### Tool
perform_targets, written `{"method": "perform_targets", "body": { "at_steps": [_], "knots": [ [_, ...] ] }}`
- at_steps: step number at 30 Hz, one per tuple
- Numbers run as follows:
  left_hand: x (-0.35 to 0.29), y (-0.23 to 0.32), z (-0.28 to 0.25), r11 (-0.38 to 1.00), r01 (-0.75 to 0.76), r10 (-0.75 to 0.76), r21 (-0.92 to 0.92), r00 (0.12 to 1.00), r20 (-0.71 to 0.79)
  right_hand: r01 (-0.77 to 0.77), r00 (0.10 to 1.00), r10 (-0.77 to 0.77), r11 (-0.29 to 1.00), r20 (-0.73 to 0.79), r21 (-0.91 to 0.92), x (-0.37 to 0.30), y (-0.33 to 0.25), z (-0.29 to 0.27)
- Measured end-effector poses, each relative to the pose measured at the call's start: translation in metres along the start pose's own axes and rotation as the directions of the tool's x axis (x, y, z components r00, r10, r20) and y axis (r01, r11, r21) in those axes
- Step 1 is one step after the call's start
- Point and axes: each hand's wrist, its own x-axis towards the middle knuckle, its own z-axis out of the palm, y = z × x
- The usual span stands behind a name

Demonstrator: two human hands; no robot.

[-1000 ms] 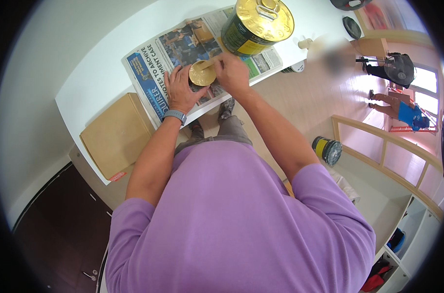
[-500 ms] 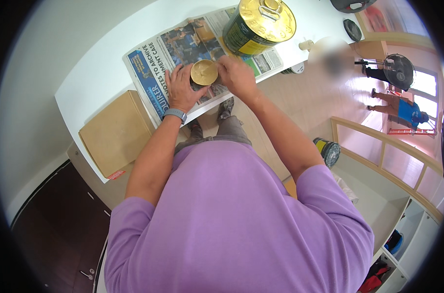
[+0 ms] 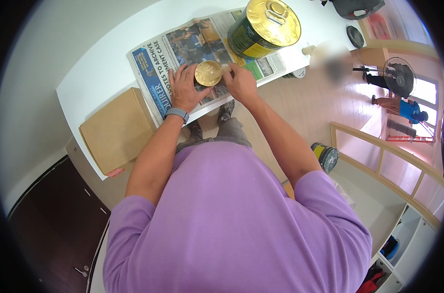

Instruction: The person stirs a yellow substance in a small container using a wooden stick. They then transfer some of the substance into a smaller cup and continue stirring. The person also opens a larger paint can and uses the stick to scoop more substance into the small cup.

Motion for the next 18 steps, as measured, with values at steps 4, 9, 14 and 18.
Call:
{"method": "perform_targets", "body": {
  "at_steps": [4, 9, 14, 18],
  "knots": [
    [0.001, 0.001, 0.000, 1.000, -0.003, 0.003, 0.003, 1.000, -0.019, -0.055, 0.996, 0.060, 0.996, -0.066, 0.069, 0.008, -0.013, -0.004],
    [0.000, 0.001, -0.001, 1.000, 0.019, -0.019, 0.001, 1.000, 0.012, 0.065, 0.996, -0.068, 0.996, 0.051, 0.054, 0.008, -0.016, -0.005],
    [0.000, -0.001, 0.002, 1.000, -0.002, 0.003, 0.015, 1.000, -0.028, 0.132, 0.991, -0.132, 0.991, 0.010, -0.001, 0.016, -0.018, -0.013],
    [0.000, 0.001, -0.002, 1.000, 0.019, -0.019, -0.006, 1.000, 0.011, 0.195, 0.979, -0.193, 0.981, 0.065, -0.015, 0.015, -0.016, -0.015]
  ]
}}
